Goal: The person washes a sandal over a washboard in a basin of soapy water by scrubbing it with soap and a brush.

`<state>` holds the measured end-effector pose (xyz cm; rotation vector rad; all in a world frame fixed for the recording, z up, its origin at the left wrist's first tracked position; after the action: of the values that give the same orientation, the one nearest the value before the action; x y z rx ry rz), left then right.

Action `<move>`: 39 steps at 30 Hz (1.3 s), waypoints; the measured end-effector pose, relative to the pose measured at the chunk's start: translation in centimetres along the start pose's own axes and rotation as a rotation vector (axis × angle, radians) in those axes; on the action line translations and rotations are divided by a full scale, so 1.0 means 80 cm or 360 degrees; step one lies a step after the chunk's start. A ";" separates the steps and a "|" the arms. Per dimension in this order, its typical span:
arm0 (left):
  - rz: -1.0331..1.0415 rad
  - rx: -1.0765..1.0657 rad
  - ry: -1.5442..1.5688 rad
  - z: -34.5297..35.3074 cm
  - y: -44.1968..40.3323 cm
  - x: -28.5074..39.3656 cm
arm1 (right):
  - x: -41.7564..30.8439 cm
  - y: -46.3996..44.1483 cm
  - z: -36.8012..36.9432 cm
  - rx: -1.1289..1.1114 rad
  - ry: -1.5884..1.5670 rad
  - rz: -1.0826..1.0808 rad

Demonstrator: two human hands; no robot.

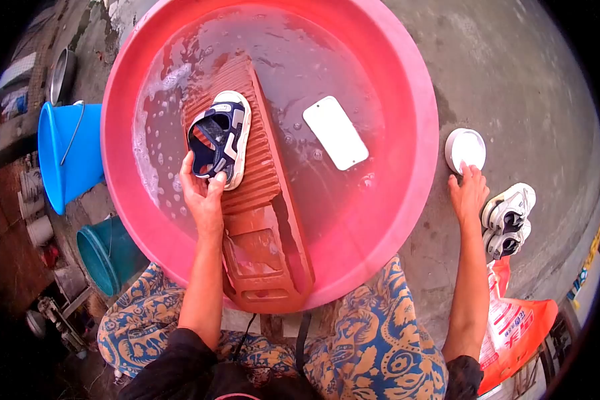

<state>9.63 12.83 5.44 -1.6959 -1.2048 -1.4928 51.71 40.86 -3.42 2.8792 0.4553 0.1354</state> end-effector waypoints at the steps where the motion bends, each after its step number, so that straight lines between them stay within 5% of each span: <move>1: -0.0001 0.0002 0.0001 -0.002 0.000 -0.002 | 0.001 -0.003 0.000 0.0000 0.0001 -0.0002; 13: 0.0087 -0.0024 -0.0031 -0.002 0.000 0.000 | 0.019 -0.013 -0.003 -0.0015 -0.0195 0.0019; 16: -0.0060 0.0039 0.0051 -0.001 -0.001 0.002 | 0.064 -0.039 0.009 0.0391 -0.1378 0.0173; 18: -0.0085 0.0063 0.0058 0.003 -0.001 0.008 | 0.000 -0.048 -0.087 0.0240 -0.2041 0.0448; 22: -0.0089 -0.0004 0.0006 0.003 -0.002 0.007 | -0.171 -0.034 -0.232 -0.0372 -0.2851 -0.0364; 26: 0.0007 -0.0050 -0.0085 0.000 -0.004 -0.010 | -0.322 -0.003 -0.253 -0.0829 -0.2260 -0.1049; 30: 0.0026 -0.0047 -0.0134 -0.002 -0.004 -0.017 | -0.439 0.031 -0.207 -0.0309 -0.1506 -0.1983; 37: 0.0274 -0.0035 -0.0582 0.010 -0.005 -0.006 | -0.511 0.021 -0.164 -0.0208 0.0075 -0.2298; 39: 0.0216 -0.0050 -0.0555 0.018 -0.008 -0.008 | -0.511 0.007 -0.154 -0.0093 0.0054 -0.2209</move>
<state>9.76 14.19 4.44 -2.0763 -1.2124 -1.1730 11.56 30.03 6.38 1.8797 2.1581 -0.0476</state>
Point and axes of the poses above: each hand's wrist, its own y-axis away from the middle knuckle, its own z-axis out of the palm, x = y × z, the point moved 2 cm from there along -y, towards the middle knuckle, and after that the axes turned 4 degrees about x, right-handed, at the moved point
